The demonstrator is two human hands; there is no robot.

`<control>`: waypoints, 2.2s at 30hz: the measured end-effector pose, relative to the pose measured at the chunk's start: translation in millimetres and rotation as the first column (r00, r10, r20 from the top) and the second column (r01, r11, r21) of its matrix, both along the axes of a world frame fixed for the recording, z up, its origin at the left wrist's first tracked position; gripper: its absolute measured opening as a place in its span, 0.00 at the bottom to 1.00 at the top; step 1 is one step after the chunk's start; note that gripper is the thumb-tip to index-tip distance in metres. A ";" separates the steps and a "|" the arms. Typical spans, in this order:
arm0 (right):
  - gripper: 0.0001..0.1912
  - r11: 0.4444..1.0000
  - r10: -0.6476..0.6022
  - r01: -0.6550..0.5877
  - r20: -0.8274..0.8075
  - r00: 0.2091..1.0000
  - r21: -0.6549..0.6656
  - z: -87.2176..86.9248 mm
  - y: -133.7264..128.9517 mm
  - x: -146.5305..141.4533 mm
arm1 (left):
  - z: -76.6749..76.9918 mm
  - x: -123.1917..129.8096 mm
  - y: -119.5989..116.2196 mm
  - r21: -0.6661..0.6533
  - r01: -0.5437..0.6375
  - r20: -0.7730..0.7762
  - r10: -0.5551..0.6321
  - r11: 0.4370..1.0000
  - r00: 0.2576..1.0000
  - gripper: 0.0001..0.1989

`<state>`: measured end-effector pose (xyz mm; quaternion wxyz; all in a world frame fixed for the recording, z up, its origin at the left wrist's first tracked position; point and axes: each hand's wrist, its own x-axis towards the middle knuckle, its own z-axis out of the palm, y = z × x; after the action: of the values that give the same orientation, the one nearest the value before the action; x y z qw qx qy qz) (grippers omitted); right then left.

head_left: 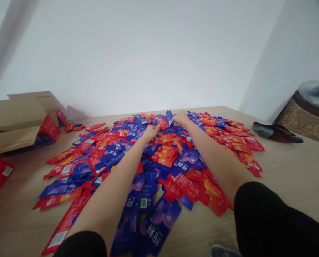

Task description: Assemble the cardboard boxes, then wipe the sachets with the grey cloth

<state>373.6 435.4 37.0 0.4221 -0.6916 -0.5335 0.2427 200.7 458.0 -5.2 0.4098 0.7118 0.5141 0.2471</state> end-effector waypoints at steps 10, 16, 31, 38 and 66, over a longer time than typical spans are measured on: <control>0.03 0.927 0.374 -0.363 -0.349 0.859 0.100 52.6 -119.9 -12.8 | 57.3 -11.8 -87.8 -0.028 0.188 0.561 -0.141 0.982 0.816 0.25; 0.11 0.843 0.492 -0.537 -0.459 0.740 0.038 28.6 -207.5 -38.3 | 37.3 -46.3 -180.4 -0.071 0.167 0.614 -0.089 0.983 0.784 0.24; 0.22 0.840 0.345 -0.527 0.620 0.705 0.132 -92.4 -391.9 -87.3 | 12.6 -168.4 -370.0 -0.178 0.413 -0.159 -0.440 0.893 0.884 0.26; 0.22 0.826 0.374 -0.563 0.745 0.552 0.003 -96.1 -438.1 -62.1 | -22.0 -175.0 -434.4 0.277 0.551 -0.654 -0.266 0.787 0.708 0.22; 0.21 0.975 0.191 -0.205 0.788 0.585 -0.084 -131.3 -425.3 -91.8 | -71.0 -173.0 -441.5 0.343 0.482 -0.599 -0.208 0.806 0.774 0.30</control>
<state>281.7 10.1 -94.3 0.1187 -0.6604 -0.7400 -0.0466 27.7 16.5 -76.2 0.1006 0.9143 0.3849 0.0760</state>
